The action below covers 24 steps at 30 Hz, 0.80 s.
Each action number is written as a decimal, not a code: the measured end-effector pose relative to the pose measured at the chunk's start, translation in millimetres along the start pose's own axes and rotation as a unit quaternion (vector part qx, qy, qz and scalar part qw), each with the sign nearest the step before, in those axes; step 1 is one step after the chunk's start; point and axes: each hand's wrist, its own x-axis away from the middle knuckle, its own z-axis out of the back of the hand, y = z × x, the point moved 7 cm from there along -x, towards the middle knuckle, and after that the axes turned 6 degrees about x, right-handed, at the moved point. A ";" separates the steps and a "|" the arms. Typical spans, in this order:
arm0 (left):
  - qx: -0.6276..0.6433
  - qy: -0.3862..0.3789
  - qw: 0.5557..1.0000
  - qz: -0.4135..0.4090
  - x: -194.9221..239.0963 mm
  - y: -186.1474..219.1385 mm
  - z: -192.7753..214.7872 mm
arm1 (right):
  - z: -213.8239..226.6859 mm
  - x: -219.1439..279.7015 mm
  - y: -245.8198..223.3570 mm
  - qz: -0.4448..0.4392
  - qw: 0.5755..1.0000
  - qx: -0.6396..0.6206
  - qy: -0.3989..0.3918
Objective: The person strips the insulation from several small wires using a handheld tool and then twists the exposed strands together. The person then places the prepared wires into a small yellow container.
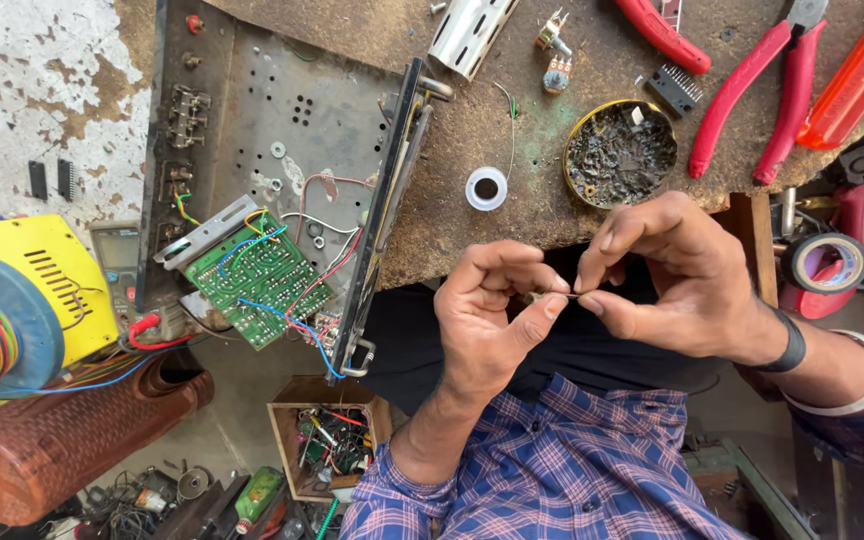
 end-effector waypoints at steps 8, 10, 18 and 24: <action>-0.028 -0.016 0.999 -0.015 3.9 3.1 -4.3 | -4.1 -5.4 -10.0 0.046 0.997 0.057 -0.017; -0.034 -0.008 0.999 -0.003 5.1 3.8 -6.6 | -5.6 -7.3 -11.8 0.048 0.997 0.062 -0.024; -0.051 -0.010 0.999 -0.003 3.8 3.3 -7.0 | -4.9 -9.7 -14.4 0.082 0.989 0.117 -0.027; -0.099 0.028 0.994 -0.024 -2.5 5.4 -11.3 | -3.6 -14.6 -24.7 0.125 0.972 0.200 -0.014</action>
